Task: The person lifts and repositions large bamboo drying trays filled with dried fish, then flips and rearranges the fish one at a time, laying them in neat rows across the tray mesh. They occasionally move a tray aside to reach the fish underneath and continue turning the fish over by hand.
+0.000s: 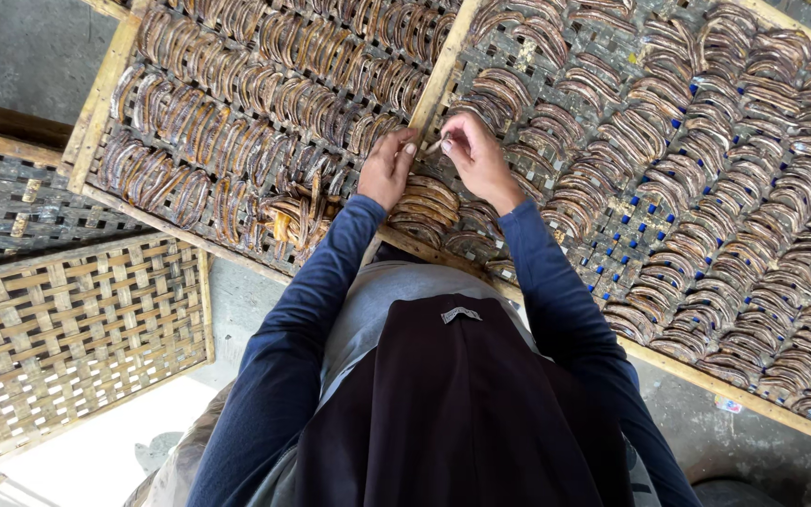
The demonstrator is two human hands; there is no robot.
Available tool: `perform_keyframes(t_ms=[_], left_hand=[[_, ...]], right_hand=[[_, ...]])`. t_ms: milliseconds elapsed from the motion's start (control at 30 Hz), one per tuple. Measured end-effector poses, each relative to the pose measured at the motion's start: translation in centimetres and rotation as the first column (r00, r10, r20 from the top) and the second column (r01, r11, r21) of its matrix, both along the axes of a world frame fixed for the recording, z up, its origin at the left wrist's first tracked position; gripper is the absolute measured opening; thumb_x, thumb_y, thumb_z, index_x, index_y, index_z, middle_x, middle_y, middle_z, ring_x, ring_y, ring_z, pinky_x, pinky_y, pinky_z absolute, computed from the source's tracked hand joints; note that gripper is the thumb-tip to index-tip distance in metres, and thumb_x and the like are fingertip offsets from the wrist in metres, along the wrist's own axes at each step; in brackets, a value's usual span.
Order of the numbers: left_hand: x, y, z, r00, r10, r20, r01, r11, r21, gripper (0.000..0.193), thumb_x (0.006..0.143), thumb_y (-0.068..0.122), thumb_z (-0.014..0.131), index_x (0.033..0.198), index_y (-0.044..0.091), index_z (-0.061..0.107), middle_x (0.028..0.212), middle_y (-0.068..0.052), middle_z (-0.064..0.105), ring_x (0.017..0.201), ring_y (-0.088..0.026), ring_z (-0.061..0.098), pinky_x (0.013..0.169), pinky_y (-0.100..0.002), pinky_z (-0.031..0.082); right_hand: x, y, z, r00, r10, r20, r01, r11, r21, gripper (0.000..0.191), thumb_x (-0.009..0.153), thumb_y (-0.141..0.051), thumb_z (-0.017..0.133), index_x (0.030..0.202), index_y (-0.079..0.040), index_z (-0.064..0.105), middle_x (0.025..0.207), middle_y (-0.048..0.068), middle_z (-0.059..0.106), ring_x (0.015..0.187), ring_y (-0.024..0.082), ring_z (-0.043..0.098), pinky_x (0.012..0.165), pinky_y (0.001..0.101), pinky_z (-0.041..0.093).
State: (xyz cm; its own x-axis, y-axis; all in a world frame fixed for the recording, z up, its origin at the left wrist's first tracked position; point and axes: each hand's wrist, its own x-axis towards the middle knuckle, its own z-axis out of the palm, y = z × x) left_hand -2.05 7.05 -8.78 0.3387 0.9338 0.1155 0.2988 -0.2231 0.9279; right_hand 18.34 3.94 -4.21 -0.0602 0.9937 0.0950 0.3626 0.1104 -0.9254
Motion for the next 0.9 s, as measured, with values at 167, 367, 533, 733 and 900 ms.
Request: perform_keyframes(t_ms=[167, 367, 533, 733, 900], left_hand=[[1.7, 1.0, -0.4, 0.962, -0.040, 0.269, 0.156, 0.891, -0.427, 0.026, 0.104, 0.021, 0.059, 0.127, 0.010, 0.065, 0.110, -0.011, 0.074, 0.092, -0.021, 0.074, 0.079, -0.030, 0.060], [0.7, 0.3, -1.4, 0.991, -0.129, -0.029, 0.130, 0.991, 0.041, 0.018, 0.091, 0.006, 0.074, 0.108, 0.006, 0.074, 0.109, -0.013, 0.072, 0.092, -0.026, 0.075, 0.083, -0.033, 0.062], [1.4, -0.8, -1.0, 0.947, -0.130, -0.295, 0.197, 0.958, 0.208, 0.008, 0.094, 0.007, 0.074, 0.101, 0.005, 0.074, 0.108, -0.013, 0.069, 0.090, -0.035, 0.071, 0.082, -0.042, 0.059], [1.0, -1.3, -0.6, 0.922, -0.063, -0.382, 0.203, 0.920, 0.336, 0.012, 0.087, 0.008, 0.073, 0.098, 0.007, 0.075, 0.108, -0.013, 0.068, 0.095, -0.035, 0.069, 0.085, -0.045, 0.056], [1.1, -1.1, -1.1, 0.929, 0.009, -0.371, 0.154, 0.901, 0.407, 0.011, 0.090, 0.013, 0.072, 0.100, 0.011, 0.075, 0.112, -0.014, 0.069, 0.100, -0.033, 0.069, 0.091, -0.044, 0.055]], right_hand=[[0.1, -2.1, -1.5, 0.967, -0.063, -0.245, 0.024, 0.987, -0.160, 0.018, 0.098, 0.004, 0.061, 0.112, -0.006, 0.054, 0.108, 0.005, 0.063, 0.099, 0.013, 0.070, 0.086, 0.0292, 0.062], [0.1, -6.1, -2.6, 0.993, -0.087, 0.076, 0.092, 0.994, -0.063, 0.015, 0.095, 0.002, 0.071, 0.106, -0.004, 0.064, 0.103, 0.010, 0.062, 0.089, 0.019, 0.067, 0.079, 0.0335, 0.057], [-1.5, -6.8, -2.2, 0.890, -0.139, 0.433, 0.057, 0.979, 0.195, 0.011, 0.096, 0.000, 0.069, 0.106, -0.002, 0.064, 0.112, 0.015, 0.058, 0.092, 0.032, 0.067, 0.080, 0.0405, 0.058], [-1.2, -6.5, -2.2, 0.831, -0.093, 0.548, 0.019, 0.990, 0.138, 0.013, 0.093, -0.002, 0.070, 0.104, -0.001, 0.066, 0.113, 0.014, 0.059, 0.090, 0.028, 0.069, 0.081, 0.0377, 0.060], [-0.9, -5.6, -2.6, 0.822, -0.111, 0.559, 0.110, 0.993, 0.035, 0.006, 0.102, -0.004, 0.065, 0.107, -0.001, 0.063, 0.116, 0.015, 0.058, 0.093, 0.025, 0.067, 0.084, 0.0354, 0.062]])
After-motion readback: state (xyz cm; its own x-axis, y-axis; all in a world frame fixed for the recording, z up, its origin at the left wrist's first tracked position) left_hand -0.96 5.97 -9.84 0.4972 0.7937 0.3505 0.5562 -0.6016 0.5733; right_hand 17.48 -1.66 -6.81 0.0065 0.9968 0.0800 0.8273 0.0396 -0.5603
